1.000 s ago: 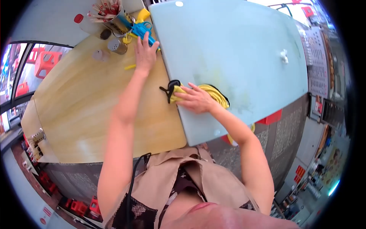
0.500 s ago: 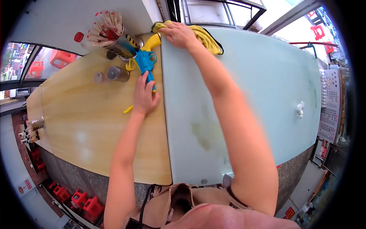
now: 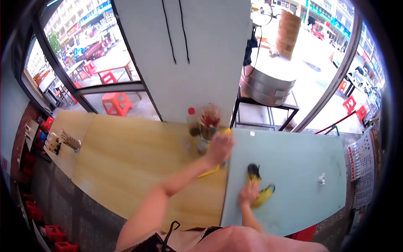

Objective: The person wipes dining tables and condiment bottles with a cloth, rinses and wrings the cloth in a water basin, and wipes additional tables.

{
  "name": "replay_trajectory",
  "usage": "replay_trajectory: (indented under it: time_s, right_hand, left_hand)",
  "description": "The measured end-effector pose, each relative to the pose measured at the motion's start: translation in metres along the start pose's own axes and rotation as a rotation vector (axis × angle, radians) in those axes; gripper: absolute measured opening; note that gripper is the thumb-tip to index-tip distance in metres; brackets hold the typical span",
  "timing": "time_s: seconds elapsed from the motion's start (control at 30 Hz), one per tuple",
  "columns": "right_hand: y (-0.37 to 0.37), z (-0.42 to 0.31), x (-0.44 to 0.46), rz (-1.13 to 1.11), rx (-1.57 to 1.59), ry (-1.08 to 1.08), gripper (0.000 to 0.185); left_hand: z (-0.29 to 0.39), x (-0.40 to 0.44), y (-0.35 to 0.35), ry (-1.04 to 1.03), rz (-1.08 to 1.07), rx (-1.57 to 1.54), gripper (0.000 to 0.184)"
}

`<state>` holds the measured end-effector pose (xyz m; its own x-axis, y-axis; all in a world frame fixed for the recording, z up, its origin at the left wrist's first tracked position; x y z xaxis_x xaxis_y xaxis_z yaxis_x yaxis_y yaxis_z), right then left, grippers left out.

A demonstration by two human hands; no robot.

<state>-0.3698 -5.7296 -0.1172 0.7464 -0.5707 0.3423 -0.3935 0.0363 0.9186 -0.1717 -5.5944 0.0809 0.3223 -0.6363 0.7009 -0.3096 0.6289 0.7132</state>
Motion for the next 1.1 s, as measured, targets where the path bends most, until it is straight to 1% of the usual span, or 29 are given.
replay_trajectory:
  time_s: [0.07, 0.1, 0.13, 0.17, 0.23, 0.27, 0.33, 0.4, 0.43, 0.5, 0.53, 0.6, 0.63, 0.7, 0.73, 0.8, 0.83, 0.9, 0.97, 1.03, 1.1]
  right_hand:
    - [0.023, -0.009, -0.05, -0.022, 0.003, -0.054, 0.043]
    - [0.029, -0.014, -0.063, -0.003, 0.007, -0.057, 0.043]
    - [0.031, -0.015, -0.07, -0.011, 0.008, -0.071, 0.043]
    - [0.03, -0.017, -0.074, -0.018, 0.013, -0.085, 0.043]
    - [0.038, -0.02, -0.076, 0.017, 0.007, -0.088, 0.044]
    - [0.037, -0.02, -0.072, 0.036, -0.007, -0.086, 0.044]
    - [0.012, -0.009, -0.076, 0.052, -0.047, -0.057, 0.047]
    - [0.01, -0.01, -0.07, 0.034, -0.057, -0.065, 0.048]
    - [0.009, -0.01, -0.068, 0.026, -0.06, -0.077, 0.048]
    - [0.016, -0.012, -0.065, 0.004, -0.06, -0.09, 0.048]
    - [0.019, -0.014, -0.064, -0.005, -0.061, -0.091, 0.048]
    - [0.022, -0.015, -0.063, -0.024, -0.061, -0.091, 0.049]
    - [0.024, -0.014, -0.061, -0.029, -0.063, -0.093, 0.049]
    - [0.026, -0.013, -0.061, -0.041, -0.064, -0.091, 0.049]
    - [0.026, -0.014, -0.061, -0.049, -0.062, -0.092, 0.05]
    - [0.027, -0.013, -0.063, -0.062, -0.056, -0.094, 0.05]
    - [0.027, -0.013, -0.063, -0.065, -0.054, -0.092, 0.05]
    - [0.028, -0.012, -0.066, -0.074, -0.051, -0.092, 0.051]
    - [0.029, -0.013, -0.068, -0.082, -0.041, -0.093, 0.051]
    - [0.03, -0.012, -0.07, -0.091, -0.037, -0.094, 0.052]
    - [0.029, -0.01, -0.074, -0.095, -0.034, -0.1, 0.052]
  left_hand:
    - [-0.043, 0.089, 0.097, 0.121, 0.084, 0.024, 0.04]
    - [-0.073, 0.122, 0.138, 0.154, 0.255, 0.089, 0.039]
    - [-0.097, 0.157, 0.188, 0.157, 0.403, 0.021, 0.038]
    - [-0.131, 0.184, 0.223, 0.159, 0.585, 0.013, 0.042]
    - [-0.196, 0.223, 0.266, 0.39, 0.711, -0.063, 0.045]
    - [-0.203, 0.233, 0.276, 0.36, 0.742, -0.06, 0.045]
    - [-0.244, 0.248, 0.278, 0.629, 0.66, -0.014, 0.049]
    - [-0.256, 0.252, 0.276, 0.723, 0.615, -0.097, 0.036]
    - [-0.262, 0.254, 0.274, 0.701, 0.638, -0.102, 0.036]
    - [-0.268, 0.262, 0.253, 0.583, 0.465, -0.209, 0.021]
    - [-0.269, 0.257, 0.25, 0.579, 0.466, -0.208, 0.021]
    - [-0.27, 0.247, 0.239, 0.593, 0.446, -0.405, 0.016]
    - [-0.27, 0.233, 0.229, 0.595, 0.446, -0.407, 0.016]
    - [-0.265, 0.209, 0.205, 0.572, 0.342, -0.253, 0.015]
    - [-0.264, 0.202, 0.201, 0.573, 0.336, -0.249, 0.015]
    - [-0.247, 0.196, 0.214, 0.492, 0.389, -0.197, 0.016]
    - [-0.244, 0.196, 0.218, 0.497, 0.385, -0.196, 0.016]
    - [-0.223, 0.202, 0.251, 0.402, 0.524, -0.31, 0.016]
    - [-0.205, 0.206, 0.272, 0.398, 0.543, -0.348, 0.016]
    - [-0.202, 0.202, 0.274, 0.393, 0.562, -0.388, 0.017]
    - [-0.216, 0.191, 0.243, 0.512, 0.303, -0.221, 0.017]
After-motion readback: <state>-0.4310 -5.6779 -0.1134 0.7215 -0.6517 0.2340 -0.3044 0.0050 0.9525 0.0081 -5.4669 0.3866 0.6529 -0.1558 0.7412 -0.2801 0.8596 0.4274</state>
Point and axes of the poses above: each hand's wrist, its own x-axis towards the middle knuckle, its own y-axis out of the back of the hand, z = x × y, the point moved 9 cm from there along x, towards the middle knuckle, and after that the axes turned 4 degrees about -x, right-handed, at the moved point
